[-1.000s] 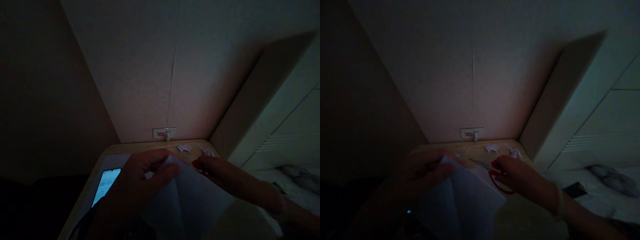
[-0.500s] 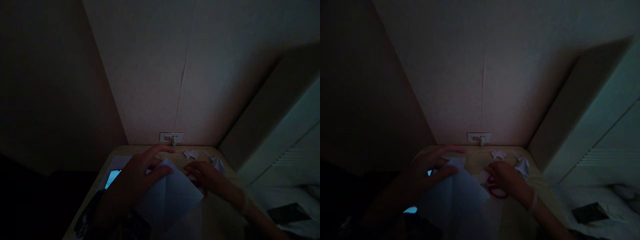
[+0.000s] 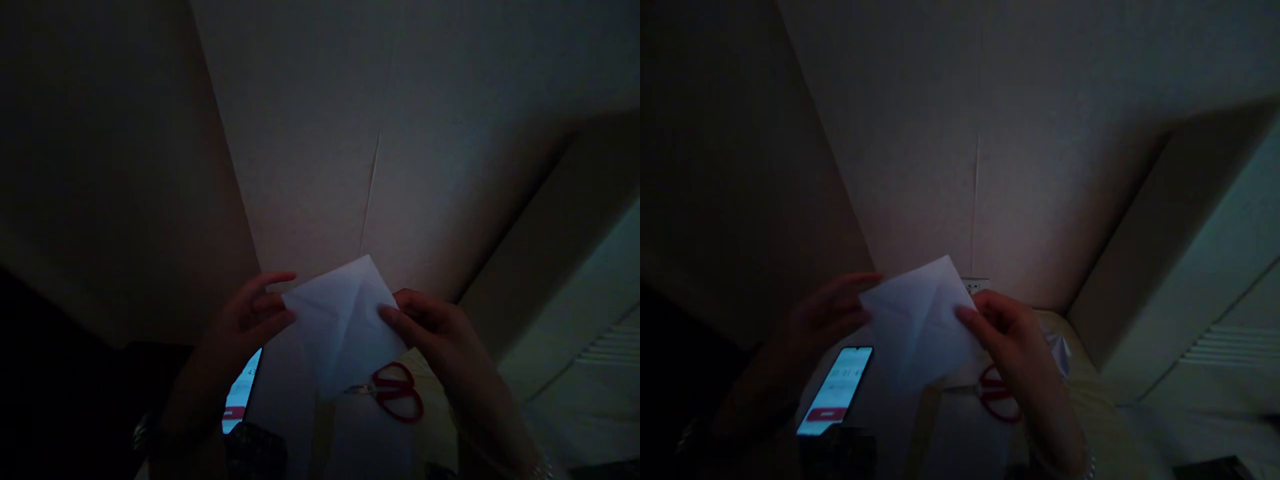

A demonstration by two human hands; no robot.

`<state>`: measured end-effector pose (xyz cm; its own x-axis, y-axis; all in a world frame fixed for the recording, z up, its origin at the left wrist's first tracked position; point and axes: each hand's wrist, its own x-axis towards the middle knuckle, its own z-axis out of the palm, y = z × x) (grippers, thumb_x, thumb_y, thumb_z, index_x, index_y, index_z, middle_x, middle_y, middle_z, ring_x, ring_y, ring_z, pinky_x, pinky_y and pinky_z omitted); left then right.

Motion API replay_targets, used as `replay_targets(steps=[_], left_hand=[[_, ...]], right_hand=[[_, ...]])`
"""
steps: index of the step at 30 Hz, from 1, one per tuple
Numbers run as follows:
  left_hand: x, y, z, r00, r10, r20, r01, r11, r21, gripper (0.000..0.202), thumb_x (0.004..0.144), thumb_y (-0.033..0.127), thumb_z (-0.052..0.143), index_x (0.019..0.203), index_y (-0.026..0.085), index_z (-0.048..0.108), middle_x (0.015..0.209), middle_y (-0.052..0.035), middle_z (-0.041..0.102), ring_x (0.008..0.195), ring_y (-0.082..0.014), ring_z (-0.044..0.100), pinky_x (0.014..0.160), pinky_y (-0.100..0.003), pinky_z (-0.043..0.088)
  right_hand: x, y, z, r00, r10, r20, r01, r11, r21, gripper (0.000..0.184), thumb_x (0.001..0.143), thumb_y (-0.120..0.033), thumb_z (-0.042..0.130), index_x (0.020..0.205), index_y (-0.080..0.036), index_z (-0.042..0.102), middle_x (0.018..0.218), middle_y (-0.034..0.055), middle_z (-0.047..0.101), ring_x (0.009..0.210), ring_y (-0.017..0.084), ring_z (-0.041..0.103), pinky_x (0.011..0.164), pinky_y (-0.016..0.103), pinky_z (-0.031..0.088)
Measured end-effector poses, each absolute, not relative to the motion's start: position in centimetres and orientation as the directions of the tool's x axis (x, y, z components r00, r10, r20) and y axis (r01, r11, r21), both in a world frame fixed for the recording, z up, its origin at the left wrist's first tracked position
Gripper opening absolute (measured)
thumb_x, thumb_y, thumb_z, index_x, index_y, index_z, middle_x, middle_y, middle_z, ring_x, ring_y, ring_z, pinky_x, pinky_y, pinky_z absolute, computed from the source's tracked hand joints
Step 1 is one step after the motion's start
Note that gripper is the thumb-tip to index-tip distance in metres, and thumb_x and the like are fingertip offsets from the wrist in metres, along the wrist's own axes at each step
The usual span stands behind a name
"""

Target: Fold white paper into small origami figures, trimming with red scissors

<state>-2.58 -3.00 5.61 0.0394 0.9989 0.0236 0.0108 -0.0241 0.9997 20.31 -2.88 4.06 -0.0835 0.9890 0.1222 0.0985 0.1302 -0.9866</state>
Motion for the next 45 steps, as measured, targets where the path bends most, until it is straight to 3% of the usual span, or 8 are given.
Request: replay_targets(steps=[10, 17, 21, 26, 29, 37, 42, 45], left_hand=[[-1.5, -3.5, 5.4, 0.13, 0.991, 0.006, -0.075, 0.003, 0.997, 0.039, 0.071, 0.026, 0.079, 0.108, 0.021, 0.067, 0.101, -0.0057, 0.079, 0.096, -0.0263, 0.073, 0.072, -0.028, 0.058], [-2.1, -3.3, 4.7, 0.265, 0.954, 0.137, -0.245, -0.071, 0.967, 0.035, 0.067, 0.027, 0.084, 0.101, 0.03, 0.074, 0.095, 0.0003, 0.08, 0.088, -0.0213, 0.073, 0.072, -0.025, 0.056], [-2.2, -3.4, 4.8, 0.275, 0.951, 0.139, -0.128, -0.107, 0.986, 0.027, 0.079, 0.031, 0.072, 0.106, 0.031, 0.074, 0.098, 0.0006, 0.079, 0.088, -0.0196, 0.071, 0.072, -0.025, 0.056], [-1.8, -3.6, 5.2, 0.196, 0.974, 0.117, -0.045, -0.11, 0.993, 0.01, 0.072, 0.032, 0.076, 0.079, 0.024, 0.076, 0.072, 0.0015, 0.076, 0.06, -0.0149, 0.065, 0.059, -0.024, 0.054], [-1.3, -3.7, 5.4, 0.178, 0.983, 0.037, -0.033, -0.032, 0.999, 0.013, 0.07, 0.034, 0.078, 0.078, 0.024, 0.076, 0.073, 0.0006, 0.078, 0.066, -0.018, 0.069, 0.057, -0.024, 0.054], [0.1, -3.9, 6.2, 0.097, 0.995, -0.032, 0.074, 0.025, 0.997, 0.026, 0.066, 0.029, 0.081, 0.09, 0.021, 0.075, 0.09, -0.0022, 0.082, 0.085, -0.0245, 0.075, 0.069, -0.028, 0.058], [-0.1, -3.3, 5.1, 0.119, 0.99, -0.071, 0.084, 0.061, 0.995, 0.022, 0.063, 0.03, 0.08, 0.083, 0.021, 0.077, 0.082, -0.0026, 0.082, 0.078, -0.0253, 0.075, 0.066, -0.029, 0.057], [-0.2, -3.1, 4.7, 0.213, 0.975, -0.06, 0.056, 0.049, 0.997, 0.023, 0.067, 0.034, 0.079, 0.087, 0.023, 0.078, 0.087, -0.0024, 0.082, 0.08, -0.0237, 0.074, 0.067, -0.027, 0.056]], right_hand=[[19.9, -3.1, 4.3, -0.017, 0.988, 0.156, -0.019, 0.155, -0.988, 0.02, 0.076, -0.036, 0.073, 0.065, -0.019, 0.07, 0.059, -0.0018, 0.062, 0.055, 0.012, 0.053, 0.05, 0.023, 0.039], [19.9, -3.7, 4.4, -0.009, 0.991, 0.131, -0.099, 0.13, -0.987, 0.016, 0.075, -0.035, 0.074, 0.067, -0.021, 0.071, 0.061, -0.0007, 0.066, 0.055, 0.014, 0.057, 0.049, 0.022, 0.042], [19.7, -3.8, 4.5, -0.042, 0.994, 0.106, -0.155, 0.098, -0.983, 0.015, 0.073, -0.032, 0.076, 0.065, -0.021, 0.07, 0.059, -0.0026, 0.064, 0.053, 0.012, 0.055, 0.048, 0.021, 0.04], [19.6, -3.8, 4.5, -0.103, 0.992, 0.077, -0.214, 0.054, -0.975, 0.011, 0.07, -0.025, 0.079, 0.064, -0.022, 0.07, 0.058, -0.0039, 0.064, 0.052, 0.011, 0.054, 0.047, 0.02, 0.039], [19.6, -3.7, 4.5, -0.13, 0.987, 0.097, -0.207, 0.068, -0.976, 0.011, 0.073, -0.023, 0.077, 0.064, -0.023, 0.07, 0.058, -0.0055, 0.064, 0.053, 0.01, 0.056, 0.05, 0.019, 0.042], [19.4, -3.2, 3.9, -0.094, 0.971, 0.222, 0.01, 0.224, -0.975, 0.019, 0.082, -0.03, 0.069, 0.099, -0.024, 0.068, 0.094, 0.0043, 0.075, 0.086, 0.022, 0.07, 0.073, 0.033, 0.054], [19.2, -3.5, 3.5, -0.071, 0.922, 0.381, 0.135, 0.388, -0.912, 0.06, 0.082, -0.027, 0.07, 0.136, -0.034, 0.045, 0.127, 0.0057, 0.062, 0.112, 0.024, 0.061, 0.085, 0.038, 0.053], [19.3, -3.6, 3.5, -0.094, 0.866, 0.491, 0.198, 0.5, -0.843, 0.057, 0.084, -0.023, 0.07, 0.134, -0.039, 0.047, 0.139, 0.0015, 0.052, 0.125, 0.021, 0.051, 0.095, 0.037, 0.049]])
